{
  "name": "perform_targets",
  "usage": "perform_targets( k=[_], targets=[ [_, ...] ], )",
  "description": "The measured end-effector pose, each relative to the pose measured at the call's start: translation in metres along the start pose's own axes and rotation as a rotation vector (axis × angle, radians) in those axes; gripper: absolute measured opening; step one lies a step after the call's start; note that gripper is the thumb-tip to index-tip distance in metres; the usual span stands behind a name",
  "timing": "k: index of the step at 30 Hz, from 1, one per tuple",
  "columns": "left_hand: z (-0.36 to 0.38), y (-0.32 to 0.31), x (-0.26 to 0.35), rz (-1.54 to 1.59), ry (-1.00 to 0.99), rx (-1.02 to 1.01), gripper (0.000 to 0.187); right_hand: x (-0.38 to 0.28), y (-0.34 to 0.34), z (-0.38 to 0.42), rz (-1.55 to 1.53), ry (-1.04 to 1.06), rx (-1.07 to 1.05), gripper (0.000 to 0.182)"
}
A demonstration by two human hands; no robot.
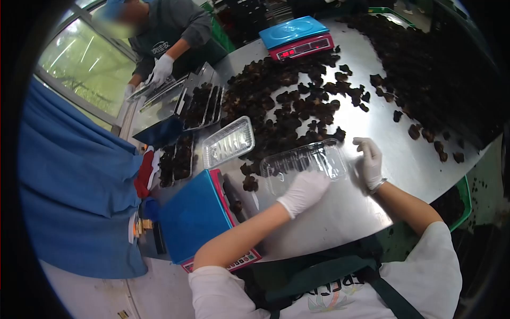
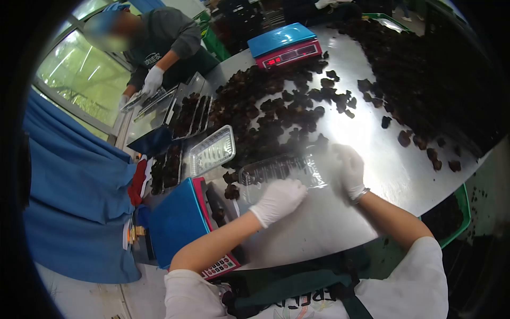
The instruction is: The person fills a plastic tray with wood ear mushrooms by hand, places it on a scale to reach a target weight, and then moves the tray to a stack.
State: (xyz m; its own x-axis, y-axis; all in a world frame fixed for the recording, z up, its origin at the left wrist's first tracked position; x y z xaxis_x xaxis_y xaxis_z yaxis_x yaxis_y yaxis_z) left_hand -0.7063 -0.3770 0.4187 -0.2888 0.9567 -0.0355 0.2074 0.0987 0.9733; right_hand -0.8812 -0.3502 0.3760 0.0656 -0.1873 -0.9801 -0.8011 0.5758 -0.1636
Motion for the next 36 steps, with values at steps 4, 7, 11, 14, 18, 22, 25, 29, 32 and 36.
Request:
perform_targets(
  k=[4, 7, 11, 14, 18, 22, 25, 29, 32, 36],
  targets=[
    [-0.026, 0.007, -0.017, 0.21, 0.071, -0.021, 0.027, -0.02, 0.008, -0.064, 0.299, 0.239, -0.121, 0.025],
    [-0.052, 0.048, -0.083, 0.502, 0.363, -0.071, 0.039, -0.036, -0.022, -0.109, 0.47, 0.442, -0.327, 0.022],
    [-0.033, 0.031, -0.261, 0.191, 0.68, 0.245, 0.069, -0.037, -0.112, -0.169, 0.676, 0.652, -0.563, 0.047],
    [-0.004, -0.004, -0.354, -0.012, 0.965, 0.071, 0.115, -0.026, -0.207, -0.223, 0.707, 0.865, -0.646, 0.061],
    [-0.005, -0.017, -0.393, 0.073, 1.196, -0.098, 0.133, 0.001, -0.325, -0.293, 0.893, 0.942, -0.62, 0.075],
    [0.001, -0.052, -0.42, 0.25, 1.241, -0.132, 0.143, 0.051, -0.372, -0.317, 1.271, 0.555, -0.674, 0.094],
    [0.004, -0.061, -0.433, 0.452, 1.129, -0.098, 0.138, 0.075, -0.366, -0.304, 1.35, 0.358, -0.909, 0.096],
    [-0.028, -0.059, -0.396, 0.709, 0.894, 0.014, 0.115, 0.078, -0.318, -0.282, 1.048, 0.259, -0.96, 0.101],
    [-0.058, -0.047, -0.351, 0.962, 0.761, 0.218, 0.093, 0.045, -0.269, -0.254, 0.425, 0.107, -0.831, 0.058],
    [-0.091, -0.022, -0.304, 0.993, 0.534, 0.404, 0.076, 0.021, -0.214, -0.247, 0.514, 0.284, -0.548, 0.046]
  ],
)
Point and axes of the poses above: each hand's wrist, its own z-axis away from the middle knuckle, its own y-axis out of the back of the hand, x = y × z, the point moved 6 cm from there along -z, towards the middle knuckle, and after that the axes turned 1 degree about -y, right-handed, at the moved point
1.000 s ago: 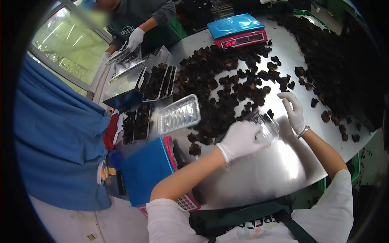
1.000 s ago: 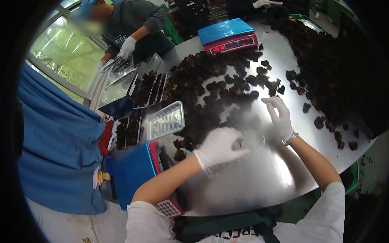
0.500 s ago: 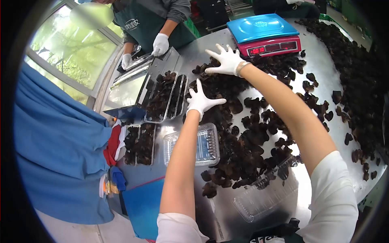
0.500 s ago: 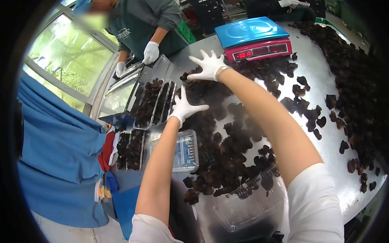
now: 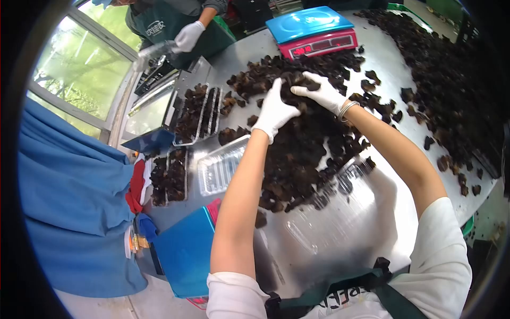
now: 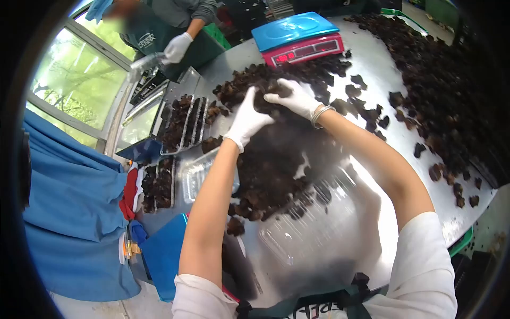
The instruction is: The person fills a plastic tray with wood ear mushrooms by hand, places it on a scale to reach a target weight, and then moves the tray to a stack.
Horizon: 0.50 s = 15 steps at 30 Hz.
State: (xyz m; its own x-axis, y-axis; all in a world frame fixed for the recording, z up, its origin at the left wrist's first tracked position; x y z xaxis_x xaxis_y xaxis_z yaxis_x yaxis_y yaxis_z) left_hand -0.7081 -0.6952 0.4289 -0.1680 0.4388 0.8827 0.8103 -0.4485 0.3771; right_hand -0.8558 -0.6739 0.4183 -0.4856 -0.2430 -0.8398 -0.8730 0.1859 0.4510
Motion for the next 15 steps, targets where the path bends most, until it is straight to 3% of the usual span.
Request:
perform_targets(
  k=[1, 3, 4, 6, 7, 8, 10, 11, 14, 15],
  targets=[
    [0.007, -0.005, 0.021, 0.014, 0.008, -0.006, 0.073, -0.013, 0.012, 0.015, -0.019, 0.022, 0.12, 0.045],
    [0.025, -0.016, 0.057, -0.01, 0.033, -0.013, 0.072, -0.04, 0.031, 0.041, -0.117, 0.082, 0.118, 0.042],
    [0.033, -0.023, 0.062, 0.046, 0.016, -0.017, 0.071, -0.056, 0.039, 0.062, -0.213, 0.039, 0.107, 0.04],
    [0.058, -0.032, 0.072, -0.14, 0.013, 0.063, 0.069, -0.087, 0.05, 0.099, -0.294, -0.048, 0.062, 0.036],
    [0.078, -0.036, 0.089, -0.187, 0.045, 0.089, 0.071, -0.095, 0.053, 0.112, -0.242, 0.067, 0.122, 0.037],
    [0.095, -0.046, 0.107, 0.006, 0.068, 0.012, 0.076, -0.093, 0.052, 0.127, -0.29, -0.025, 0.025, 0.037],
    [0.127, -0.057, 0.103, -0.07, 0.096, 0.029, 0.077, -0.096, 0.043, 0.161, -0.447, -0.145, -0.126, 0.039],
    [0.143, -0.063, 0.104, -0.107, 0.128, 0.025, 0.077, -0.087, 0.044, 0.174, -0.205, -0.1, -0.065, 0.041],
    [0.187, -0.075, 0.105, -0.254, 0.166, 0.05, 0.077, -0.072, 0.029, 0.21, -0.055, 0.065, 0.0, 0.046],
    [0.201, -0.078, 0.105, -0.292, 0.147, 0.08, 0.077, -0.07, 0.024, 0.225, -0.038, -0.052, -0.081, 0.061]
  ],
)
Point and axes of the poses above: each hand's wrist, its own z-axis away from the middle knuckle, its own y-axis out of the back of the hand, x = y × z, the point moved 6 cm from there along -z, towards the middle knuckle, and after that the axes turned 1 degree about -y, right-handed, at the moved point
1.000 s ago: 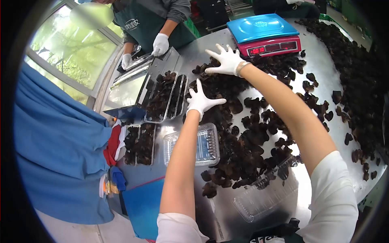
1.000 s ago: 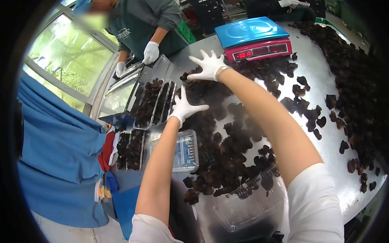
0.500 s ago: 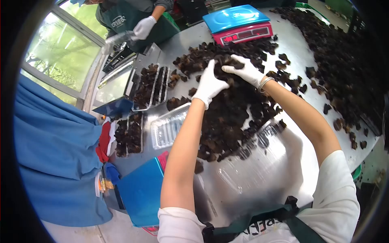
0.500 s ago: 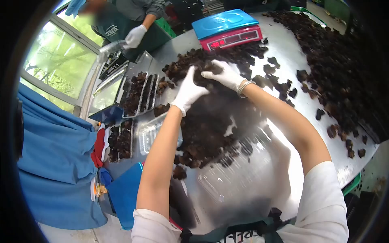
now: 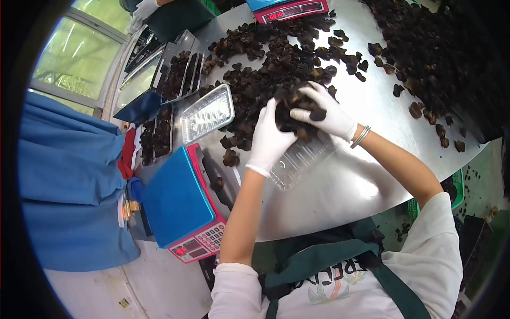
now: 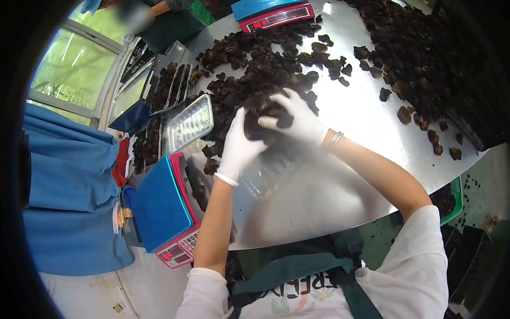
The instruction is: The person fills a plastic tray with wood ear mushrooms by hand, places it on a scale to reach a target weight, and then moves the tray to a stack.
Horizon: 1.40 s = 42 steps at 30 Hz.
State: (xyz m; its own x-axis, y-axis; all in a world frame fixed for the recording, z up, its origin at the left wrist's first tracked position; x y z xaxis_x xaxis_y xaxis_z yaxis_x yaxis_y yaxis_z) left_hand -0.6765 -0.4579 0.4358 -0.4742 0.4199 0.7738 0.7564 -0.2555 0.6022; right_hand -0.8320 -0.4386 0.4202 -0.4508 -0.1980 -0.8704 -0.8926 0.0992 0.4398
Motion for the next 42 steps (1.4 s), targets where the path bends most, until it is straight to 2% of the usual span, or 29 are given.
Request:
perform_targets(
  k=[2, 4, 7, 10, 12, 14, 16, 17, 18, 19, 20, 22, 23, 24, 26, 27, 28, 30, 31, 32, 34, 37, 39, 42],
  targets=[
    [0.024, -0.004, -0.007, -0.212, 0.017, 0.021, 0.081, 0.013, -0.014, 0.016, 0.212, 0.065, 0.007, 0.067],
    [0.044, -0.004, -0.009, -0.415, 0.02, 0.064, 0.082, 0.011, -0.016, 0.023, 0.206, 0.114, -0.011, 0.069],
    [0.065, 0.002, -0.005, -0.428, -0.052, 0.094, 0.075, 0.005, -0.01, 0.029, 0.2, 0.202, -0.031, 0.07],
    [0.087, 0.004, -0.009, -0.523, -0.059, 0.031, 0.065, 0.005, 0.005, 0.021, 0.086, 0.202, -0.125, 0.069],
    [0.096, 0.001, -0.005, -0.496, -0.201, 0.077, 0.065, 0.009, 0.013, 0.005, 0.04, -0.044, -0.373, 0.062],
    [0.097, -0.006, -0.003, -0.526, -0.232, -0.011, 0.065, 0.013, 0.024, -0.021, 0.087, 0.222, -0.209, 0.034],
    [0.091, -0.001, 0.003, -0.463, -0.227, 0.05, 0.064, 0.04, 0.024, -0.058, -0.32, -0.019, -0.254, 0.032],
    [0.088, 0.003, -0.004, -0.372, -0.145, 0.058, 0.063, 0.031, 0.033, -0.068, -0.269, -0.035, -0.135, 0.035],
    [0.088, 0.015, -0.003, -0.32, -0.148, 0.156, 0.063, 0.02, 0.047, -0.074, -0.216, -0.05, -0.017, 0.038],
    [0.087, 0.027, -0.01, -0.263, -0.14, 0.262, 0.063, 0.026, 0.056, -0.08, 0.002, -0.123, 0.021, 0.048],
    [0.087, 0.038, -0.018, -0.207, -0.131, 0.367, 0.063, 0.029, 0.063, -0.08, 0.247, -0.072, 0.032, 0.055],
    [0.099, 0.05, -0.043, 0.003, 0.096, 0.427, 0.062, 0.042, 0.074, -0.064, 0.546, 0.1, 0.201, 0.051],
    [0.106, 0.052, -0.059, 0.075, 0.188, 0.444, 0.059, 0.047, 0.079, -0.05, 0.636, 0.164, 0.218, 0.047],
    [0.113, 0.05, -0.069, 0.001, 0.216, 0.44, 0.058, 0.039, 0.078, -0.029, 0.724, 0.228, 0.236, 0.044],
    [0.129, 0.046, -0.081, -0.146, 0.274, 0.427, 0.056, 0.048, 0.066, 0.006, 0.483, -0.274, -0.16, 0.037],
    [0.134, 0.047, -0.066, -0.256, 0.258, 0.428, 0.055, 0.049, 0.06, 0.025, 0.481, -0.314, -0.205, 0.035],
    [0.139, 0.047, -0.047, -0.444, 0.148, 0.466, 0.044, 0.054, 0.055, 0.04, 0.48, -0.355, -0.25, 0.034],
    [0.153, 0.044, -0.026, -0.697, 0.145, 0.548, 0.028, 0.075, 0.051, 0.059, 0.326, -0.364, -0.223, 0.033],
    [0.156, 0.04, -0.021, -0.728, 0.159, 0.512, 0.019, 0.083, 0.046, 0.067, 0.248, -0.367, -0.208, 0.033],
    [0.156, 0.032, -0.022, -0.737, 0.193, 0.405, 0.014, 0.088, 0.041, 0.07, 0.192, -0.334, -0.175, 0.033],
    [0.157, 0.012, -0.03, -0.753, 0.248, 0.272, 0.019, 0.09, 0.035, 0.074, 0.079, -0.263, -0.109, 0.031],
    [0.153, 0.002, -0.047, -0.671, 0.306, 0.289, 0.022, 0.088, 0.031, 0.079, -0.069, -0.495, -0.187, 0.027],
    [0.148, 0.008, -0.04, -0.605, 0.348, 0.279, 0.021, 0.071, 0.047, 0.084, 0.017, -0.555, -0.189, 0.026],
    [0.136, 0.022, -0.01, -0.391, 0.245, 0.31, 0.016, 0.054, 0.062, 0.08, -0.005, -0.555, -0.131, 0.028]
  ],
)
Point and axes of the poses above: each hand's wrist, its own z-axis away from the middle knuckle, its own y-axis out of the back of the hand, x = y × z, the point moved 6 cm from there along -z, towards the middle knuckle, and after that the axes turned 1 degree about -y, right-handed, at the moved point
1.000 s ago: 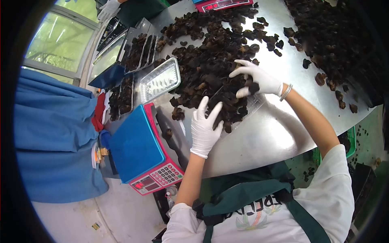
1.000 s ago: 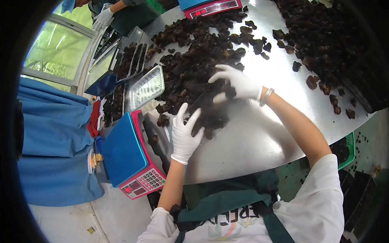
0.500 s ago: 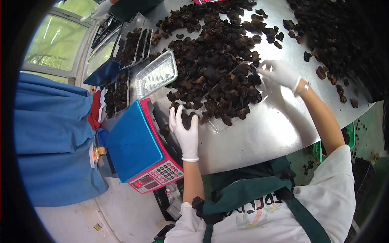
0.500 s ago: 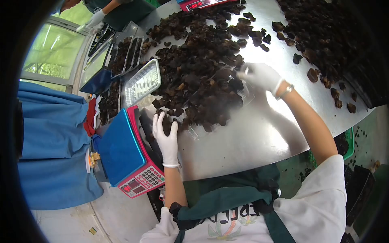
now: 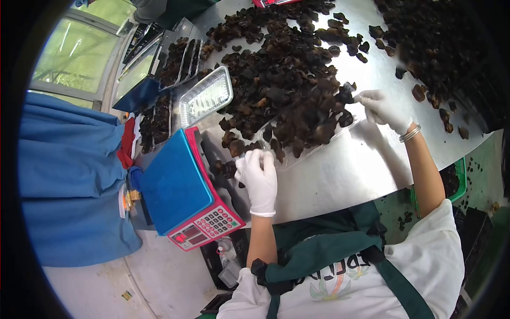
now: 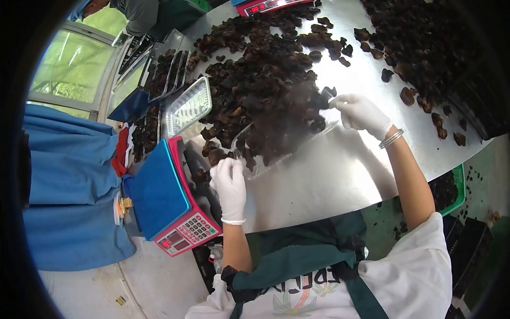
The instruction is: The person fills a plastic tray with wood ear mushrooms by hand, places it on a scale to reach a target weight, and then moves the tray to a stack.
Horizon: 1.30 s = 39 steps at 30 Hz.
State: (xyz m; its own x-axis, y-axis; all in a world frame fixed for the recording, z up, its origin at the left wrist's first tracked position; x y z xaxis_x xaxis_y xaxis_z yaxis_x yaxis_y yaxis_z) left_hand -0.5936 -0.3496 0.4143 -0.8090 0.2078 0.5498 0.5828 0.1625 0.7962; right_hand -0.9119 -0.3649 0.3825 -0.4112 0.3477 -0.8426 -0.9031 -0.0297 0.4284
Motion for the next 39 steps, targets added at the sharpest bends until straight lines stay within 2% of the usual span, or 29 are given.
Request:
perform_targets(
  k=[1, 5, 7, 10, 13, 17, 18, 20, 24, 27, 34, 38, 39],
  targets=[
    [-0.005, -0.003, -0.001, 0.091, 0.026, -0.023, 0.015, -0.002, 0.004, 0.002, -0.033, 0.011, 0.015, 0.029],
    [-0.017, -0.017, -0.018, 0.026, 0.001, 0.013, 0.015, -0.019, 0.01, 0.009, -0.135, -0.026, -0.013, 0.035],
    [-0.01, -0.018, -0.011, 0.047, -0.025, -0.019, 0.017, -0.018, 0.012, 0.005, -0.147, 0.024, 0.001, 0.034],
    [-0.013, -0.015, -0.011, 0.168, -0.122, 0.114, 0.016, -0.024, 0.01, 0.005, -0.229, 0.118, 0.053, 0.035],
    [-0.02, -0.013, -0.019, 0.222, -0.01, 0.156, 0.019, -0.029, 0.007, 0.001, -0.311, 0.188, 0.099, 0.035],
    [-0.033, -0.014, 0.002, 0.098, -0.054, 0.206, 0.019, -0.014, 0.014, -0.03, -0.308, 0.226, 0.143, 0.034],
    [-0.034, -0.015, 0.011, 0.082, -0.01, 0.179, 0.02, -0.016, 0.015, -0.031, -0.294, 0.231, 0.154, 0.034],
    [-0.042, -0.017, -0.002, 0.084, 0.0, 0.25, 0.021, -0.02, 0.008, -0.031, -0.298, 0.258, 0.168, 0.033],
    [-0.049, -0.023, -0.01, 0.127, -0.006, 0.205, 0.021, -0.031, 0.014, -0.028, -0.347, 0.27, 0.241, 0.032],
    [-0.045, -0.006, 0.001, 0.153, 0.016, 0.194, 0.022, -0.046, 0.015, -0.031, -0.357, 0.301, 0.247, 0.032],
    [-0.054, 0.016, -0.016, 0.183, 0.011, 0.284, 0.022, -0.069, -0.005, -0.034, -0.39, 0.318, 0.203, 0.032],
    [-0.033, 0.069, -0.02, 0.064, -0.04, 0.35, 0.019, -0.086, -0.03, -0.032, -0.453, 0.388, 0.109, 0.035],
    [-0.024, 0.085, -0.027, 0.064, 0.002, 0.348, 0.018, -0.097, -0.041, -0.021, -0.418, 0.347, 0.064, 0.035]
  ],
)
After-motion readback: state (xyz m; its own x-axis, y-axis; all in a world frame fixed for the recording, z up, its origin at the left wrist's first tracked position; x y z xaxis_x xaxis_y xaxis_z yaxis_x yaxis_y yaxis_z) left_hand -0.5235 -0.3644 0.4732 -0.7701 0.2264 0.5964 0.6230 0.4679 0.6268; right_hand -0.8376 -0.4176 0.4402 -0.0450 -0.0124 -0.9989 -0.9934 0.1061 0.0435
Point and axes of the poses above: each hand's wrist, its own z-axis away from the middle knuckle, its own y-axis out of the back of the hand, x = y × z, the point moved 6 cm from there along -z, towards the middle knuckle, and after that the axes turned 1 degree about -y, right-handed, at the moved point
